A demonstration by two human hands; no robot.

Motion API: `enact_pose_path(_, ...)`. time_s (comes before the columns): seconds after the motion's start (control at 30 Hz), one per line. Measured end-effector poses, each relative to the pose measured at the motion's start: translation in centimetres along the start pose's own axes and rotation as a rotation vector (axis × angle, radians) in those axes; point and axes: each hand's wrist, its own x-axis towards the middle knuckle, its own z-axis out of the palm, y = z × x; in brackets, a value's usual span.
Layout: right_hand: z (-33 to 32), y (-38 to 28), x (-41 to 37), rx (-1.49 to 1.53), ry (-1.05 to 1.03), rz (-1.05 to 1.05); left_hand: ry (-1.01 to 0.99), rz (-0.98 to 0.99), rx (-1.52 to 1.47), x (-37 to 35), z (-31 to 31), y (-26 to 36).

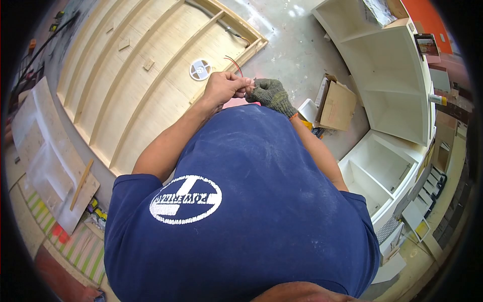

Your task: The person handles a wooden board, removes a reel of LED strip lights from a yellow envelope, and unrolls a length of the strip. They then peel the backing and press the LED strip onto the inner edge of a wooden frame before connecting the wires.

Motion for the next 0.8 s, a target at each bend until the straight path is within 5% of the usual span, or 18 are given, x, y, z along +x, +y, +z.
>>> enact_pose_path(0.8, -0.1, -0.6, -0.8, 0.002, 0.02, 0.005, 0.001, 0.007, -0.017, 0.2, 0.2, -0.6)
